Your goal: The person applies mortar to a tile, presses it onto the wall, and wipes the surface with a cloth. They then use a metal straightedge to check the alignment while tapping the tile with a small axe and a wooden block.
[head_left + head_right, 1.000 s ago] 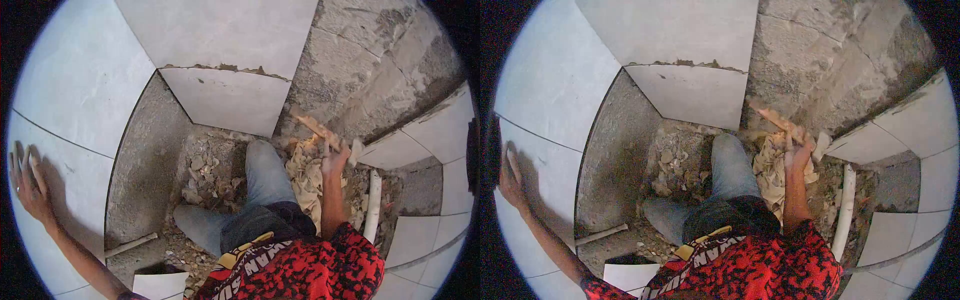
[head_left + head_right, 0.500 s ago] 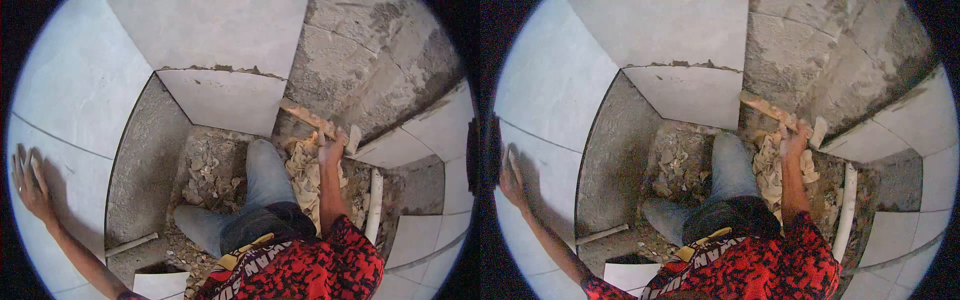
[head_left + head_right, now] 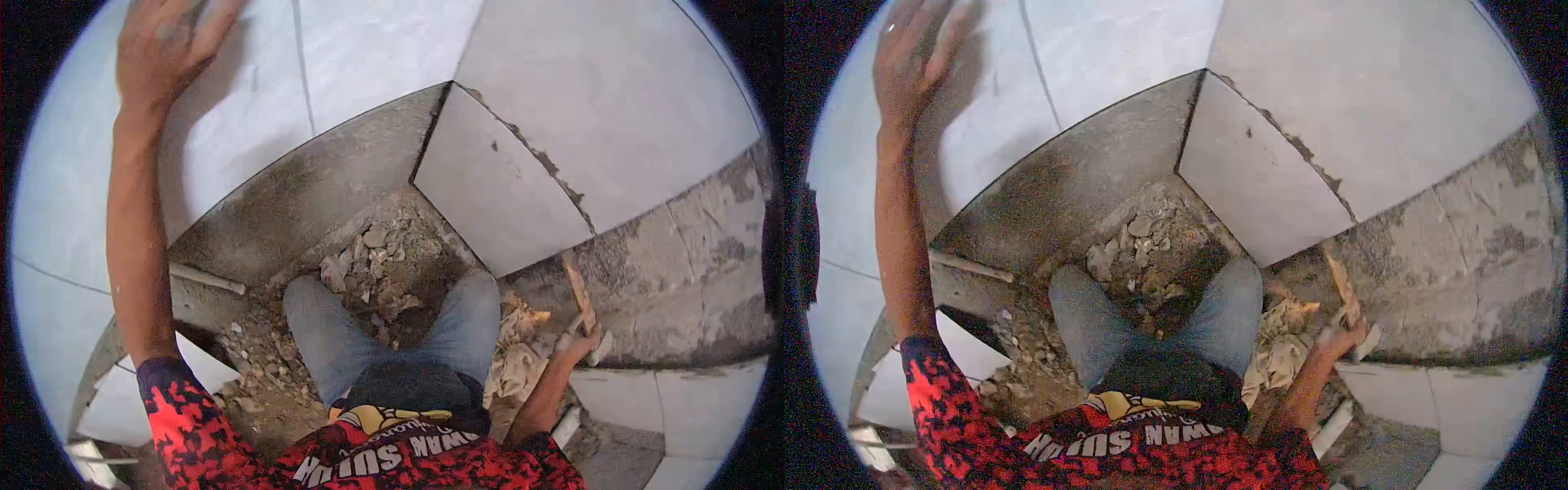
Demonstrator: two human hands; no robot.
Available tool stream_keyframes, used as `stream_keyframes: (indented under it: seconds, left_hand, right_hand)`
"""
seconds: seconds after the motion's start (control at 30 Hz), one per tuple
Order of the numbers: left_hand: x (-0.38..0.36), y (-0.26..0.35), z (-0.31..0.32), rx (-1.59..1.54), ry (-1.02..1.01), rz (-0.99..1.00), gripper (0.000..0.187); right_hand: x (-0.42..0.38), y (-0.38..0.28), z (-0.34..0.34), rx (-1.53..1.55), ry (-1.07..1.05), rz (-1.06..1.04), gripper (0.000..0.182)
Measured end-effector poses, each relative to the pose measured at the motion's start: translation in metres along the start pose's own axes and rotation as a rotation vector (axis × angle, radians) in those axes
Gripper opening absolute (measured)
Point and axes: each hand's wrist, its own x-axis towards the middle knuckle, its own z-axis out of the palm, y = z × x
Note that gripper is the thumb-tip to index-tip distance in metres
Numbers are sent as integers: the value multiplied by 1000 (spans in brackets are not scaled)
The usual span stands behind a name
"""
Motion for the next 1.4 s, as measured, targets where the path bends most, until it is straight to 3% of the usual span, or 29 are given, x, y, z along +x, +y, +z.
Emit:
stream_keyframes:
  seconds: [0.03,0.1,0.13,0.17,0.2,0.23,0.27,0.3,0.33,0.43,0.5,0.57,0.63,0.7,0.77,0.87,0.93,1.0,1.07,1.13,1.2,1.27,1.33,1.4]
  left_hand:
    - [3,8,5,-54,84,-32,50]
    - [0,26,51,-128,558,72,49]
    - [-30,48,54,-331,297,-119,30]
    - [-59,74,48,-527,42,-306,26]
    - [-58,102,51,-661,31,-192,19]
    - [-71,137,63,-1042,65,-338,21]
    - [-84,176,70,-1030,-20,-423,23]
    - [-96,213,77,-1133,-104,-568,27]
    - [-115,260,93,-1283,-133,-755,32]
    - [-152,382,120,-1853,-571,-1415,59]
    - [-165,461,142,-1892,-734,-1585,71]
    - [-164,519,150,-1909,-798,-1687,81]
    - [-156,550,152,-1846,-782,-1571,93]
    - [-138,563,147,-1825,-889,-1546,101]
    - [-128,559,139,-1858,-821,-1599,101]
    - [-127,553,129,-1949,-742,-1604,102]
    - [-134,548,128,-2008,-711,-1563,103]
    - [-144,539,132,-2081,-840,-1384,93]
    - [-142,533,132,-2096,-813,-1417,91]
    - [-142,548,132,-1984,-806,-1416,88]
    - [-138,571,136,-1947,-856,-1369,88]
    - [-151,565,148,-1885,-910,-1307,89]
    - [-157,553,149,-2312,-718,-1390,91]
    - [-153,542,150,-2248,-823,-1323,92]
  right_hand:
    - [19,7,-14,-113,-60,-84,45]
    - [46,7,-32,-235,-138,-180,45]
    - [54,4,-37,-218,-147,-124,45]
    - [64,2,-45,-192,-157,-68,46]
    - [88,9,-59,-471,-179,-236,47]
    - [100,10,-72,-477,-195,-250,47]
    - [109,8,-82,-442,-136,-202,45]
    - [117,3,-77,-408,-82,-157,46]
    - [17,-10,-5,-169,-132,-125,42]
    - [33,-11,-20,-151,-218,-202,40]
    - [66,-20,-32,-222,-132,-152,44]
    - [61,-17,-35,-226,-226,-207,47]
    - [44,-16,-25,-295,-171,-247,49]
    - [44,-14,-18,-361,-111,-293,51]
    - [52,-20,-24,-554,-10,-265,52]
    - [124,-40,-69,-665,-35,-457,55]
    - [87,-39,-50,-556,-148,-383,52]
    - [70,-21,-33,-437,-257,-294,48]
    - [66,-44,-31,-644,31,-387,55]
    - [47,-60,-29,-544,-20,-412,52]
    - [36,-38,-22,-257,-151,-400,45]
    - [32,-25,-8,-219,-161,-366,45]
    - [-24,-20,20,-191,-132,-361,45]
    - [-48,-14,35,-223,-64,-417,47]
